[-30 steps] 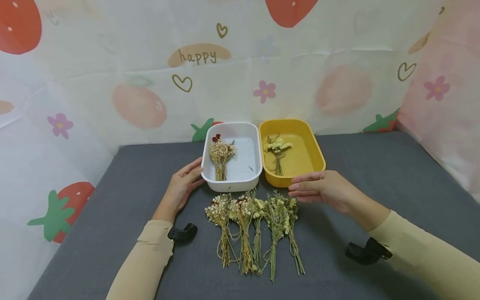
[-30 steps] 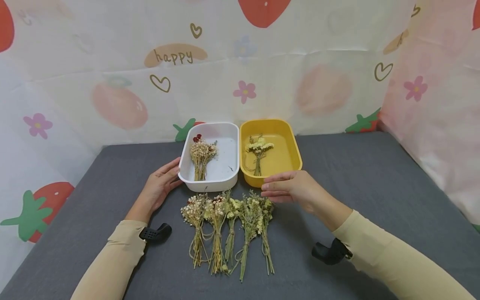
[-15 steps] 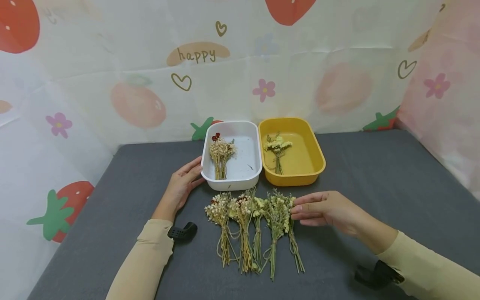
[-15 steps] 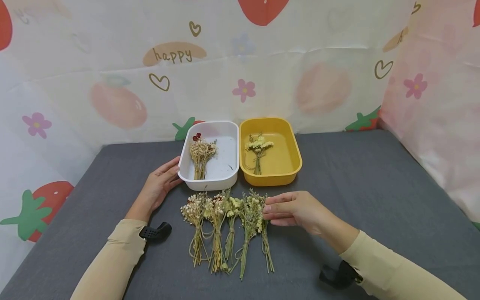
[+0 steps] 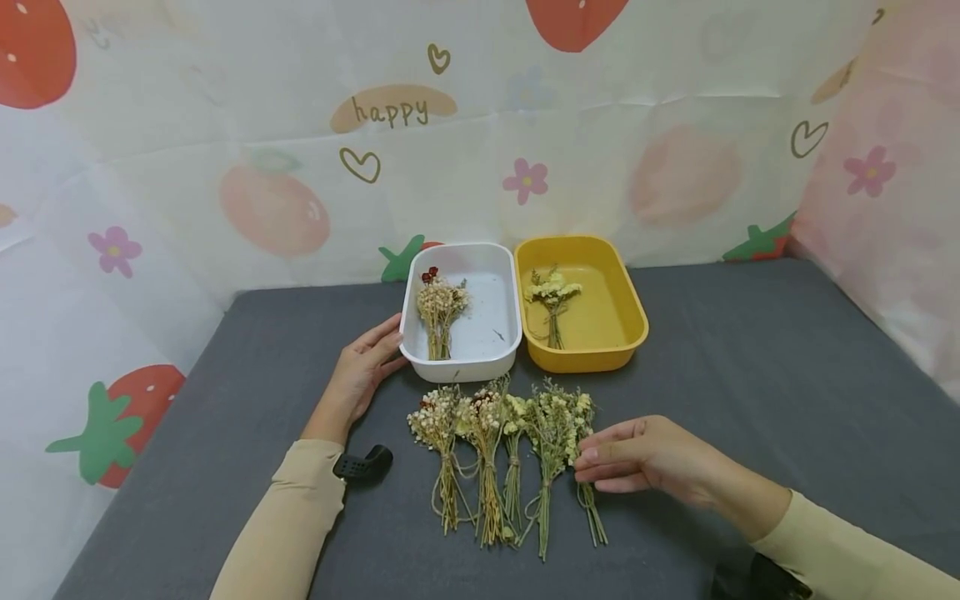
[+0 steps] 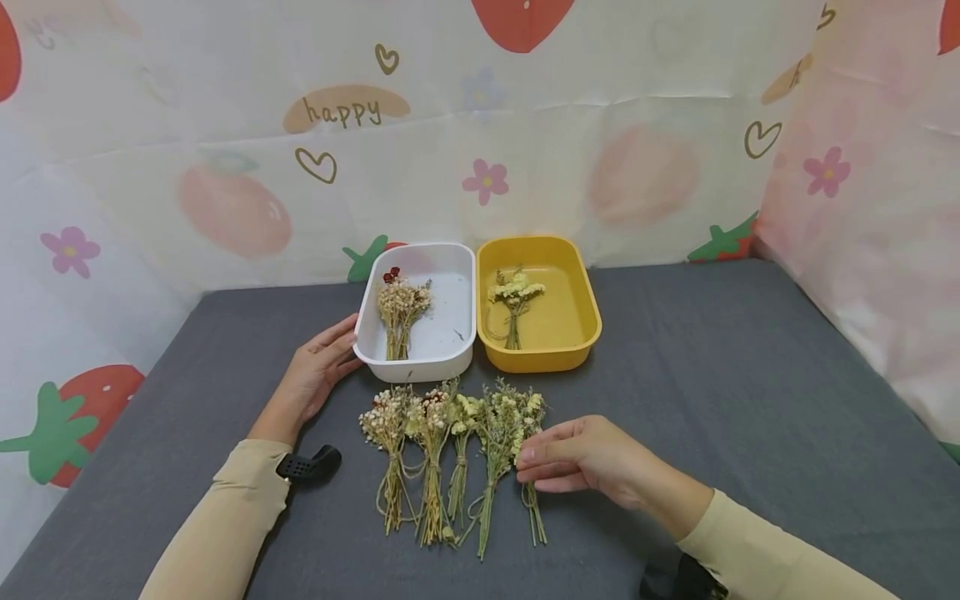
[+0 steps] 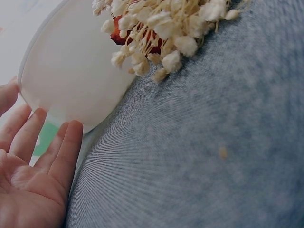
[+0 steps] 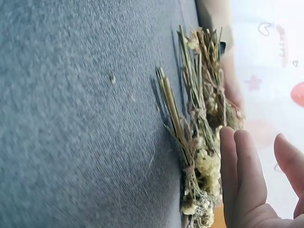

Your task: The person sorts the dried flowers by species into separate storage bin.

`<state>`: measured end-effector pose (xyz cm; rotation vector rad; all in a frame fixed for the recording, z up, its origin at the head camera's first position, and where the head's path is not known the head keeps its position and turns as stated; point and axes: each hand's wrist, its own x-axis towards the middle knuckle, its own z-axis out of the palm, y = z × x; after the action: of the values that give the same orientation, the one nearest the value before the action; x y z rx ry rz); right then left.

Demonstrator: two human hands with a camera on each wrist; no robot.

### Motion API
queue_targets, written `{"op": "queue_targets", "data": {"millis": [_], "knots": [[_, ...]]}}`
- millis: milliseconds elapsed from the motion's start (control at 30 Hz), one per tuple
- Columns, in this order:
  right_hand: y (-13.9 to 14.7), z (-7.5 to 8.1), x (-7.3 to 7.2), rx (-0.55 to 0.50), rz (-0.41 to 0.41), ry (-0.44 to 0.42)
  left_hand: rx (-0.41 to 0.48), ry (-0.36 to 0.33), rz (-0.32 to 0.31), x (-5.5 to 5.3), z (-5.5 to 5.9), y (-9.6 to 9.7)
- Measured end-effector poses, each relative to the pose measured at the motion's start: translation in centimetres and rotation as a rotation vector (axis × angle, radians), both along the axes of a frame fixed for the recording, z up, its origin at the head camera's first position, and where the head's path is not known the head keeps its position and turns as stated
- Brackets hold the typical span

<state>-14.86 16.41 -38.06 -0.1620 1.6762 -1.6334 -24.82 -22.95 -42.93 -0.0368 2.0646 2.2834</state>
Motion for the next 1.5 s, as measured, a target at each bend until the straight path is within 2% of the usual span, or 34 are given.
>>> {"op": "queue_targets", "data": {"millis": [500, 967, 1500], "knots": [[-0.9, -1.0, 0.6, 0.003, 0.034, -0.060, 0.001, 0.005, -0.004, 0.0, 0.0, 0.0], [-2.1, -1.7, 1.1, 0.028, 0.020, -0.129, 0.000, -0.011, -0.003, 0.0, 0.0, 0.0], [-3.5, -2.1, 1.9, 0.020, -0.061, -0.059, -0.011, -0.006, -0.005, -0.1, -0.1, 0.0]]}}
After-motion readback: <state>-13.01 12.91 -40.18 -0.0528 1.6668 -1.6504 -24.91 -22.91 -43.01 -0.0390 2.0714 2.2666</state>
